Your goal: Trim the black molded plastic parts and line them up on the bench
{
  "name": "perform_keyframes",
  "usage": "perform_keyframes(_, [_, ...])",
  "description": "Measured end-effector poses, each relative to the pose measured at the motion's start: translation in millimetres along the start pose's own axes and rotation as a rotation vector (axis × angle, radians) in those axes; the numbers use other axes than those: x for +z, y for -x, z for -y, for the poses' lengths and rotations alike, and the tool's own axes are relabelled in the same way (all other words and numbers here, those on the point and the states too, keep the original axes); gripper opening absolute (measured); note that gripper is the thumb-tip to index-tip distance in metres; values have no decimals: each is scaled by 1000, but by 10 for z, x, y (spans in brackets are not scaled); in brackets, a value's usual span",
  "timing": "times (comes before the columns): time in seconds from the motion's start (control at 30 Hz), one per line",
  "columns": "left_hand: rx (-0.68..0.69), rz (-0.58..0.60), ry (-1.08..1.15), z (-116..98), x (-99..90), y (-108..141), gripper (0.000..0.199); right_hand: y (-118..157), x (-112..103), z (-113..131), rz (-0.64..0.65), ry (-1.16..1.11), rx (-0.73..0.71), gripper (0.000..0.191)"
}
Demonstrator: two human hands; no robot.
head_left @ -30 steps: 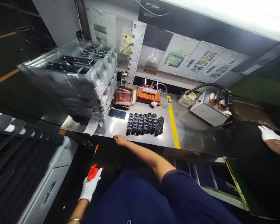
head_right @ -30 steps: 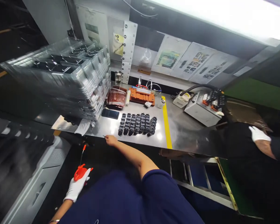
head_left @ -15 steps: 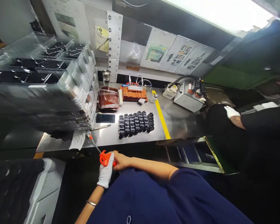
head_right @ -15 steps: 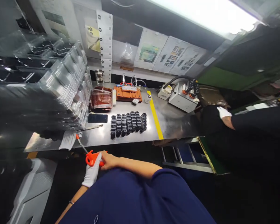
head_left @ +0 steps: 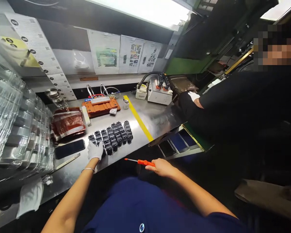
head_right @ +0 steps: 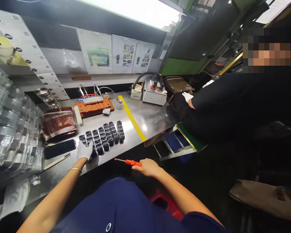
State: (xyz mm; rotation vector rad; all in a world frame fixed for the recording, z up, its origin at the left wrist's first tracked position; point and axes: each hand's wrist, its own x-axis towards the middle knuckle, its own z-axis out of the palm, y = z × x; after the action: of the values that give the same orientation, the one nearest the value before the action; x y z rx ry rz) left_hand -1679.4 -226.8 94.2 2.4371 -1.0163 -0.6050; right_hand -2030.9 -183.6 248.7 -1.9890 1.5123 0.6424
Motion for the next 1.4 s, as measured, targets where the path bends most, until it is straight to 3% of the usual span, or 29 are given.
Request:
perform_keyframes(0.1, [-23,-82,-73,-164,71,65,68,-75,-92,-349,-39,-64,76,61])
perform_keyframes(0.23, [161,-153,-187,-624,275,139,69,-310,-343,-674,-39,-57,29,61])
perform_keyframes(0.37, [422,-12,-285,-1292,664,65,60,-542,-635,-771,4,18,-129,65])
perform_keyframes(0.5, [482,127,-352,-1716,993,-1,64,-659,-901,-974,36,103,-200,74])
perform_keyframes(0.63, [437,138,-401,-1766,1121,64,73,-734,-1123,-1281,-3,201,-126,74])
perform_keyframes(0.73, [410,115,-432,-1732,1144,126,69,-860,-1263,-1353,-57,204,-81,74])
perform_keyframes(0.87, [416,93,-466,-1728,1160,137,65,-1119,-1444,-1156,-58,168,-152,78])
perform_keyframes(1.03, [425,70,-478,-1725,1175,129,60,-1371,-1723,-966,-104,136,-88,74])
perform_keyframes(1.1, [428,66,-472,-1714,1182,125,57,-1398,-1814,-1017,-56,156,-110,72])
perform_keyframes(1.2, [430,70,-460,-1705,1208,107,55,-1403,-1901,-1193,122,193,-180,68])
perform_keyframes(1.27, [425,80,-453,-1707,1238,94,55,-1422,-1939,-1337,161,193,-107,64])
perform_keyframes(1.4, [408,106,-441,-1725,1285,91,54,-1556,-2016,-1626,-10,169,183,66])
